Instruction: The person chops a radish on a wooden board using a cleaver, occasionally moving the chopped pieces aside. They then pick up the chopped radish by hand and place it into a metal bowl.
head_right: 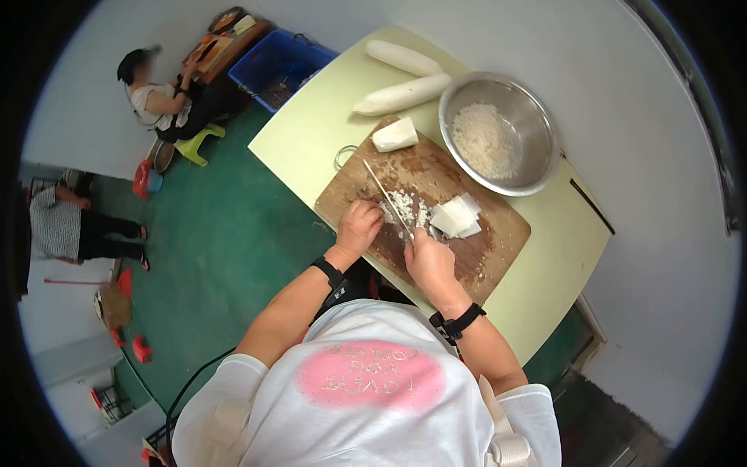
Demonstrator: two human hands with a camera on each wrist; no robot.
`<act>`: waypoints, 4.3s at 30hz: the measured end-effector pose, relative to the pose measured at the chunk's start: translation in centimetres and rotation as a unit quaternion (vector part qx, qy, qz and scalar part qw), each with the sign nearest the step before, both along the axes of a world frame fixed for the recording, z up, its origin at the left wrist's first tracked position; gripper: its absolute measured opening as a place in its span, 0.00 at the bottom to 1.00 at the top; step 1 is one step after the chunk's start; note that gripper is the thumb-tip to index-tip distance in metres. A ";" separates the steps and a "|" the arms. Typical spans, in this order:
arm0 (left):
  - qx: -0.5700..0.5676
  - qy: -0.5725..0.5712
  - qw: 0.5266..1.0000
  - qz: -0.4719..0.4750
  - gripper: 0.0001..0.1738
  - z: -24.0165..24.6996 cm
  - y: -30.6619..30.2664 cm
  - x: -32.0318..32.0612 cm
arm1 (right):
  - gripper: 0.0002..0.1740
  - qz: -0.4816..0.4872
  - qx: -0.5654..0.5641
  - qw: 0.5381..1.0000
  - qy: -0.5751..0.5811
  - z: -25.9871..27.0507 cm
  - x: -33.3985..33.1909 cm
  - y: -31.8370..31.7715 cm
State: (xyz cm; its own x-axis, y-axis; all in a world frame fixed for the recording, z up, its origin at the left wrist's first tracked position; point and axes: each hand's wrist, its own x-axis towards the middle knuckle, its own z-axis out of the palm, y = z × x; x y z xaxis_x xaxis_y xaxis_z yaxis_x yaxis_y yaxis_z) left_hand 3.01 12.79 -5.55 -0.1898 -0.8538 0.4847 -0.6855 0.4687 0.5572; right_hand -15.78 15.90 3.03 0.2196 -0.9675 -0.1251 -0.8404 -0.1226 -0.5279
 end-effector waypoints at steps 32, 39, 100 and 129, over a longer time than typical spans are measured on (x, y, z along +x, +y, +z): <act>0.009 -0.026 0.999 -0.019 0.09 -0.7 0.1 -0.4 | 0.05 0.031 0.048 0.998 -0.023 -1.5 1.4 -1.0; 0.017 -0.022 0.998 -0.048 0.08 0.1 -0.3 0.1 | 0.05 0.008 0.010 1.000 -0.028 -1.4 0.7 -1.6; 0.009 -0.028 0.999 -0.018 0.09 -0.6 0.7 0.4 | 0.05 0.024 0.036 0.997 -0.063 -1.5 2.0 -1.3; 0.069 -0.003 0.997 0.039 0.18 1.2 0.5 1.5 | 0.07 0.000 0.037 0.998 -0.054 -1.2 1.9 -3.4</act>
State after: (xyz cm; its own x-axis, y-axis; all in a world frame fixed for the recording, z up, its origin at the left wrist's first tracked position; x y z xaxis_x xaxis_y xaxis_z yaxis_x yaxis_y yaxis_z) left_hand 4.49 13.25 -4.34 -0.1235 -0.9245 0.3607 -0.7204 0.3335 0.6081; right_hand -13.88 12.49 1.84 0.2360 -0.9563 -0.1725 -0.7778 -0.0795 -0.6235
